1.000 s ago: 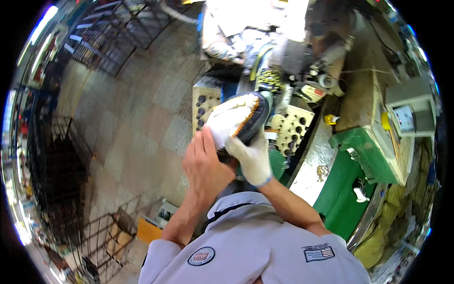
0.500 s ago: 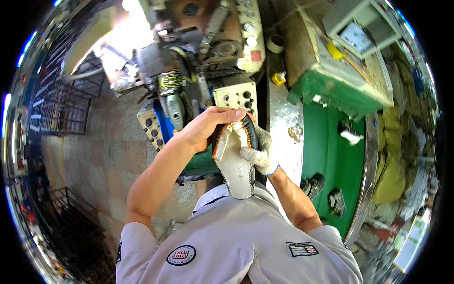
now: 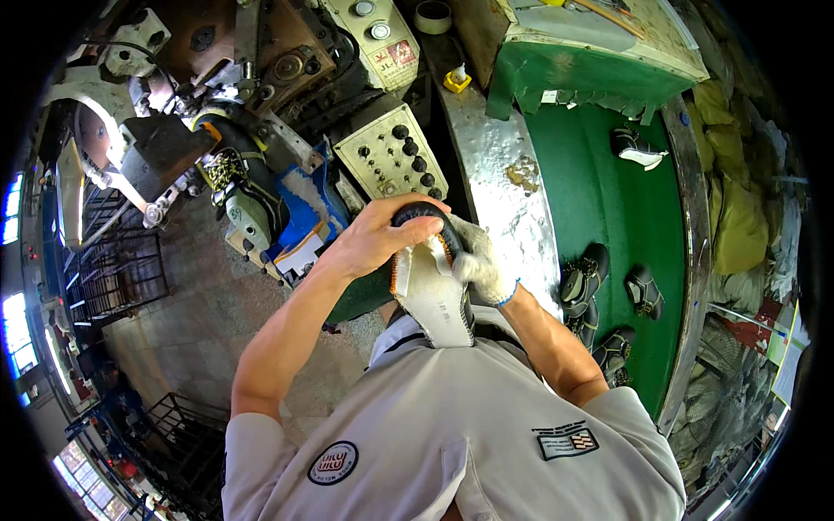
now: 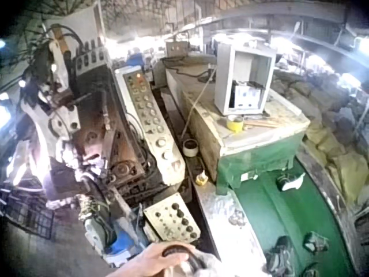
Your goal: The person picks up a shoe from a conveyor belt, aligns it on a lasting machine, and operates the machine to press and shape the shoe, repeating the process with another shoe.
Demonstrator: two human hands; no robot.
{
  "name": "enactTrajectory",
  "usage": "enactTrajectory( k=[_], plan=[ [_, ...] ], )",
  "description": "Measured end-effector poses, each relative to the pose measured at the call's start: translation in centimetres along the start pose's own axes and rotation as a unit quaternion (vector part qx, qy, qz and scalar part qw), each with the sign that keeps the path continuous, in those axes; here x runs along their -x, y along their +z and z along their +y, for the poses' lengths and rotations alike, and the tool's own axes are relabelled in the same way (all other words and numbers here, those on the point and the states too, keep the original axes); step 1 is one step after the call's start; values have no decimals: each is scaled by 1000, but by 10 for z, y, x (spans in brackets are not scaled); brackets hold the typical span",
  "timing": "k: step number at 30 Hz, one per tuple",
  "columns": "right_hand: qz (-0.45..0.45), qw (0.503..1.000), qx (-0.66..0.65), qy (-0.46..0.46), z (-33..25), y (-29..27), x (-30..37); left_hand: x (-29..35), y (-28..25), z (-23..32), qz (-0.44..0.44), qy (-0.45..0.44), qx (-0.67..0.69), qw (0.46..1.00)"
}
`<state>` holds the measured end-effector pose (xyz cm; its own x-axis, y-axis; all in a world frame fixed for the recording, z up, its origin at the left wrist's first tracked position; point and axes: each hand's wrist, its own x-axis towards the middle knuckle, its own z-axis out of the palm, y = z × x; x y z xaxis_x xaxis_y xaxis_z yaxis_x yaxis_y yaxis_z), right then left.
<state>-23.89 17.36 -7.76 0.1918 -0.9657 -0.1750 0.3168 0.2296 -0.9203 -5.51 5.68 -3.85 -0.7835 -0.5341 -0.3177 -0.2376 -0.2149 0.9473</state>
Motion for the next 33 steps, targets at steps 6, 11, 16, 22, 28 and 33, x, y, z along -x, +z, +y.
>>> enactTrajectory(
  k=[6, 11, 16, 22, 28, 33],
  plan=[
    [86, 991, 48, 94, -23, 8, -1, -7, 12, 1, 2, -20, 1, 1000],
    [77, 992, 53, 82, -22, -6, 6, -20, 19, -3, -21, -2, 16, 1000],
    [43, 997, 1, 62, 2, -36, 24, -42, 32, -12, -96, -34, 162, 981],
    [87, 991, -32, 94, 12, -65, 41, -69, 60, -10, -93, -25, 103, 990],
    [111, 979, -168, 18, 9, -86, 51, -102, 81, 13, -112, -35, 68, 991],
    [154, 964, -213, -28, 9, -102, 58, -131, 106, 31, -126, -101, 83, 983]
  ],
)
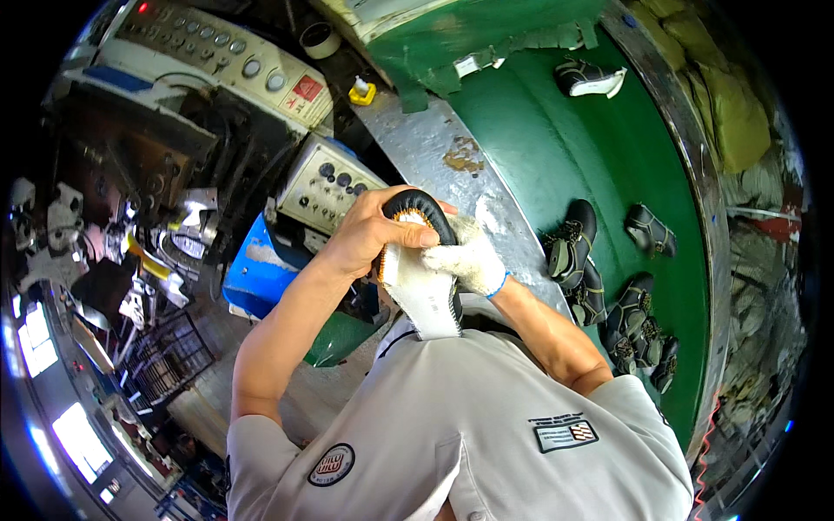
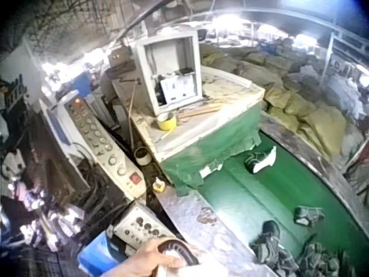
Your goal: The person picks up a shoe from a conveyor belt, aligns it on a lasting machine, and operates the machine to press and shape the shoe, repeating the process with another shoe.
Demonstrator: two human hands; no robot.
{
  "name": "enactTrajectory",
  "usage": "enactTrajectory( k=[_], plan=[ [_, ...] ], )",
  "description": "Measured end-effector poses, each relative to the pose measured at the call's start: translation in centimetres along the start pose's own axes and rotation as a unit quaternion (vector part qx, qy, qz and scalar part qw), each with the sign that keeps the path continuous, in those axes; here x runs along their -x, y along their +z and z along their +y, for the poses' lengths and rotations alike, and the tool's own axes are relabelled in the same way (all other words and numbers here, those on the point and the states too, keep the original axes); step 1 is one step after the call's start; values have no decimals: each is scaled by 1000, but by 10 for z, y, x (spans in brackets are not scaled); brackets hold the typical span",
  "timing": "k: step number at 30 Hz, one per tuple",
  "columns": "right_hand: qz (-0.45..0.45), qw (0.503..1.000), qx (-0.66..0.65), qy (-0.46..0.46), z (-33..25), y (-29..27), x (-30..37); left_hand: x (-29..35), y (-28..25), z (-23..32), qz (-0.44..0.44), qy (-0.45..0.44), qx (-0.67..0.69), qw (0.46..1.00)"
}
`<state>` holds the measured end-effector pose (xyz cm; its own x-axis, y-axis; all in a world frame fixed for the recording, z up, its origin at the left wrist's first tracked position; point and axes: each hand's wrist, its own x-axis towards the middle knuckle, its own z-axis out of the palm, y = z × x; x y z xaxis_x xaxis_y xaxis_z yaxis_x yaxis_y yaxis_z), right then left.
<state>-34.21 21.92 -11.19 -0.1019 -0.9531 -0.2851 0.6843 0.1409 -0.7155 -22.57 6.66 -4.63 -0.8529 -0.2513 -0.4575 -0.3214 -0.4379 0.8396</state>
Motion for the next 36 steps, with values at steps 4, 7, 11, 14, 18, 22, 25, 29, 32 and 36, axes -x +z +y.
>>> enactTrajectory(
  k=[4, 7, 11, 14, 18, 22, 25, 29, 32, 36],
  plan=[
    [45, 997, 2, -63, -11, -15, 3, -34, 14, 14, -25, -18, 4, 1000],
    [81, 993, 12, -90, -23, -36, 2, -67, 22, 23, -60, -29, 5, 998],
    [126, 983, 83, -101, -52, -86, 2, -114, 40, 21, -109, 42, -27, 993],
    [206, 963, 163, -57, -90, -136, 16, -137, 31, -16, 38, 76, -78, 993],
    [360, 843, 381, 119, -126, -262, 42, -109, -11, -76, 200, 0, -195, 960],
    [407, 608, 609, 305, -146, -382, 33, -32, -73, -154, 337, -28, -346, 875],
    [438, 593, 619, 269, -147, -438, -11, 18, -86, -175, 355, -53, -541, 761],
    [533, 711, 449, 95, -144, -541, -110, 26, -65, -166, 337, -76, -623, 701],
    [645, 690, 321, 71, -166, -541, -199, 26, -32, -159, 312, -172, -637, 684],
    [703, 671, 228, 57, -179, -554, -249, 37, -36, -174, 274, -42, -685, 674]
  ],
)
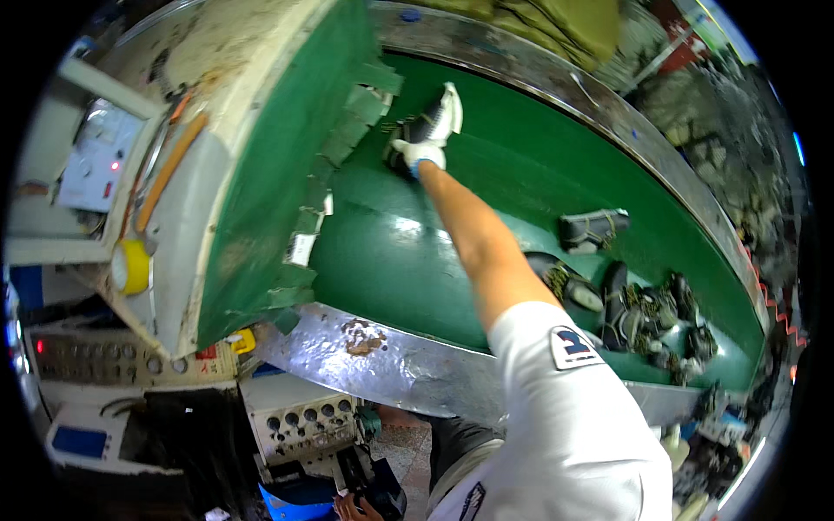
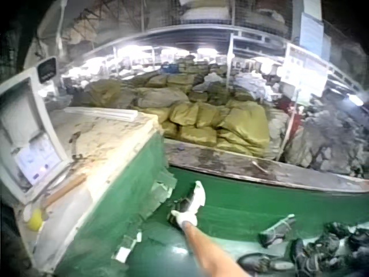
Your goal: The person picks up a shoe from a conveyor belt, aligns it on a lasting machine, and operates the machine to press and shape the shoe, repeating the process with another shoe.
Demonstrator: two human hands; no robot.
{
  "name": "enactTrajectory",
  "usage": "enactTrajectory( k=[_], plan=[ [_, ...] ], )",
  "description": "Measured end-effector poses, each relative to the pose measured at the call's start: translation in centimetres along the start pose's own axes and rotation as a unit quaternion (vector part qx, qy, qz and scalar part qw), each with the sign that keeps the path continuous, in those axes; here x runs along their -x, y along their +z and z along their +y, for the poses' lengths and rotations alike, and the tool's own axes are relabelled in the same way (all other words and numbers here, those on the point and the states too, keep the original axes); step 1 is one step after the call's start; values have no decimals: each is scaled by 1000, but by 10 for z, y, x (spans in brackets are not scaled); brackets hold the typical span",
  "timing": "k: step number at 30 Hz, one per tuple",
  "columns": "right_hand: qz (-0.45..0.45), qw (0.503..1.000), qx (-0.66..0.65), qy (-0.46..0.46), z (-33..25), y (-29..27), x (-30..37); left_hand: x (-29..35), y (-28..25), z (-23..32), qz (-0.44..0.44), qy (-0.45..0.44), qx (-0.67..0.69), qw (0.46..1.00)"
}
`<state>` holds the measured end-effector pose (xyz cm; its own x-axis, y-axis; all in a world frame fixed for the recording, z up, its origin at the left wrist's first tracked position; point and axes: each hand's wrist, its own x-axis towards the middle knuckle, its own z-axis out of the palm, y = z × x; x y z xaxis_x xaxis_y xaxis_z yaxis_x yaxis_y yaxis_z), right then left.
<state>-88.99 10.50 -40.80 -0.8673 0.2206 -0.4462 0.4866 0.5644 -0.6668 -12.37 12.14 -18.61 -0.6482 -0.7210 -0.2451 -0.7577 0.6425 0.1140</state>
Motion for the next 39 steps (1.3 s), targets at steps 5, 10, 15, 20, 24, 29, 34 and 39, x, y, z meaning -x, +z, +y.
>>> enactTrajectory(
  k=[5, 10, 15, 20, 24, 29, 34, 39],
  plan=[
    [-108, 936, -326, -78, 35, -9, 6, -19, -17, 47, -40, -133, 86, 987],
    [-514, 608, -604, 47, 115, -89, 186, -35, 34, -16, 5, -134, 242, 961],
    [-631, 366, -628, 270, 136, -122, 420, -103, -30, -3, 29, -126, 560, 819],
    [-705, 566, -399, 153, 137, -109, 576, -99, -91, -51, 82, -118, 718, 681],
    [-728, 619, -282, 83, 128, -99, 670, -44, -129, -121, 105, -183, 735, 644],
    [-784, 593, -178, 52, 130, -61, 755, 29, -107, -202, 211, -243, 777, 541],
    [-799, 583, -115, 87, 144, -30, 817, 71, -103, -234, 327, -303, 754, 483],
    [-807, 582, -96, -9, 147, 10, 869, 84, -97, -257, 421, -299, 718, 466]
  ],
)
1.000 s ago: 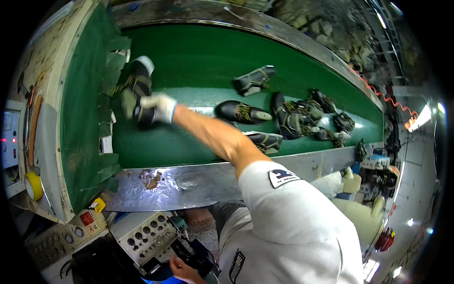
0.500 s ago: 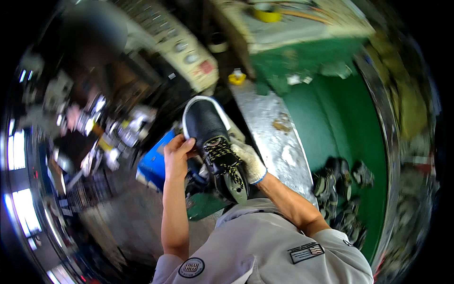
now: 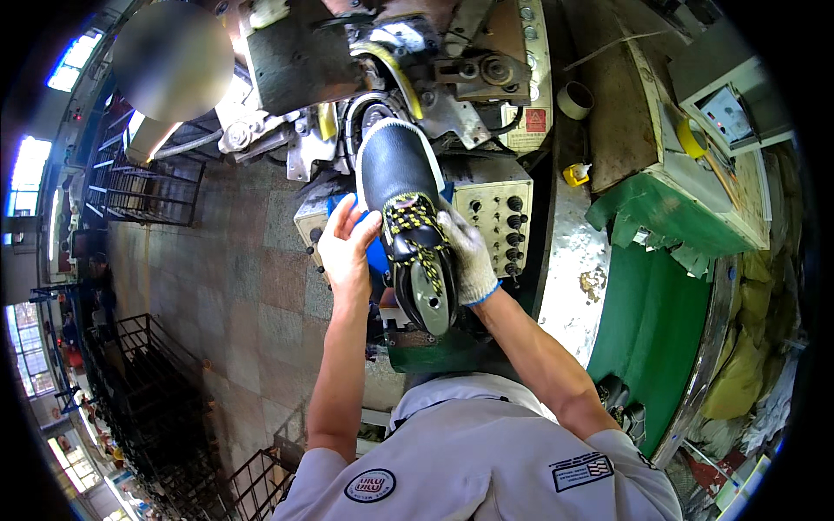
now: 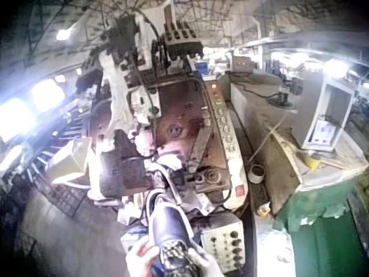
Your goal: The person picks up a shoe from a conveyor belt, aligns it on a lasting machine, and operates the machine to press and shape the shoe, repeating the process with another shoe.
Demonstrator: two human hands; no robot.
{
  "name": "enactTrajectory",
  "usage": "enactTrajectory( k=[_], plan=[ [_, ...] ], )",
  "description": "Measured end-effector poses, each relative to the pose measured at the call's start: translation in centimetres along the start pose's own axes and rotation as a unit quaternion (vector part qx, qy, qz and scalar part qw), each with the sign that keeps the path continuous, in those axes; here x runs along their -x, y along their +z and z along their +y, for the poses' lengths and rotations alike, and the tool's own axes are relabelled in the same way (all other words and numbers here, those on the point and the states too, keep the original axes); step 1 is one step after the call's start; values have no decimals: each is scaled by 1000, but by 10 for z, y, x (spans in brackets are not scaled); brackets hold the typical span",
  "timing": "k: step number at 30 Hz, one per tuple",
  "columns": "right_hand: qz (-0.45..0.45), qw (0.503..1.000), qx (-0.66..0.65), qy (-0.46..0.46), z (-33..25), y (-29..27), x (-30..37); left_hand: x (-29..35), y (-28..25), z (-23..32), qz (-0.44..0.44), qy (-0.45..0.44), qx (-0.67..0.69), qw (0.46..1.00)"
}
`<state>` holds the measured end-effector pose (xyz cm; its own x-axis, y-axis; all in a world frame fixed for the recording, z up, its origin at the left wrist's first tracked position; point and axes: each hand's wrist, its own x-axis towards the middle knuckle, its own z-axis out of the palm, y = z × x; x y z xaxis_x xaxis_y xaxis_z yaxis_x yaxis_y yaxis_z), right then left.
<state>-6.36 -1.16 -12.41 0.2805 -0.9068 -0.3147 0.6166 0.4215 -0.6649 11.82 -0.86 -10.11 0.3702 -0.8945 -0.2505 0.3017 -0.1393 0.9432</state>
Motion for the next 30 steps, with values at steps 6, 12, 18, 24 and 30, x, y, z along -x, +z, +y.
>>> enactTrajectory(
  k=[6, 12, 18, 24, 30],
  plan=[
    [35, 996, 40, -70, 2, 33, -47, -31, -3, -9, 0, -16, 46, 999],
    [49, 979, 173, -94, 1, 38, -57, -26, 5, -31, -73, -212, 233, 946],
    [73, 989, 98, -79, 21, 47, -59, -37, -9, -8, -119, -221, 216, 944],
    [91, 973, 180, -114, 13, 44, -55, -31, -1, -21, -73, -200, 183, 960],
    [104, 977, 146, -112, 11, 42, -62, -39, -4, -29, -86, -216, 172, 957]
  ],
)
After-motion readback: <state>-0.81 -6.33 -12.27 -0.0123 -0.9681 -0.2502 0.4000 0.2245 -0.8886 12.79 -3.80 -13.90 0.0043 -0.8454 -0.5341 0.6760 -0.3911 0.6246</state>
